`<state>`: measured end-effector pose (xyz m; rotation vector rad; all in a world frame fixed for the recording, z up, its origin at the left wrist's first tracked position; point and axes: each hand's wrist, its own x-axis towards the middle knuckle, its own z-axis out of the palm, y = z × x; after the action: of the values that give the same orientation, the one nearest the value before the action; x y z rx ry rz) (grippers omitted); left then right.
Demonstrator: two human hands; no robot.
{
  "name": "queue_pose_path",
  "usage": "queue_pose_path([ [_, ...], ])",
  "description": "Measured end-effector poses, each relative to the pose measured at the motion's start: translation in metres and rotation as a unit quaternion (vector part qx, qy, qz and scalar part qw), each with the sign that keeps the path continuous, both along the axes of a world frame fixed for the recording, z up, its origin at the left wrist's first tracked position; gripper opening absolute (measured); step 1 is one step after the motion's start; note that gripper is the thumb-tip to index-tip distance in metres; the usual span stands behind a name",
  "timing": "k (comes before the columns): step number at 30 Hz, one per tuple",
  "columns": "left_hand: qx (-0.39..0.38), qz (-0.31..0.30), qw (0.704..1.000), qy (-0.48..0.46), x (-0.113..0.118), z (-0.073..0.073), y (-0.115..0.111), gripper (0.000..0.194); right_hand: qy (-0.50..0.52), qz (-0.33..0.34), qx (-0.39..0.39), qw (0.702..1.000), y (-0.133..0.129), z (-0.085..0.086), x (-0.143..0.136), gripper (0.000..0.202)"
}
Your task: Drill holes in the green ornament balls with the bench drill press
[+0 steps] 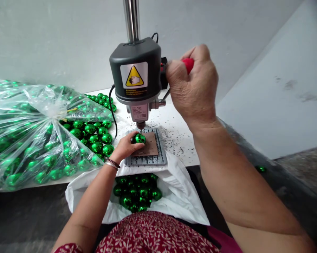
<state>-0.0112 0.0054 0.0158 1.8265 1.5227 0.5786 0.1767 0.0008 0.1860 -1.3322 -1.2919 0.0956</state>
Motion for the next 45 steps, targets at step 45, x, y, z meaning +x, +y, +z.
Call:
queue_pose_path([
  [45,0.007,0.000,0.997,-0.073,0.016,-0.009,-0.010,0.052,-0.127,-0.077,0.228,0.962,-0.041,-0.099,0.000,0.006],
])
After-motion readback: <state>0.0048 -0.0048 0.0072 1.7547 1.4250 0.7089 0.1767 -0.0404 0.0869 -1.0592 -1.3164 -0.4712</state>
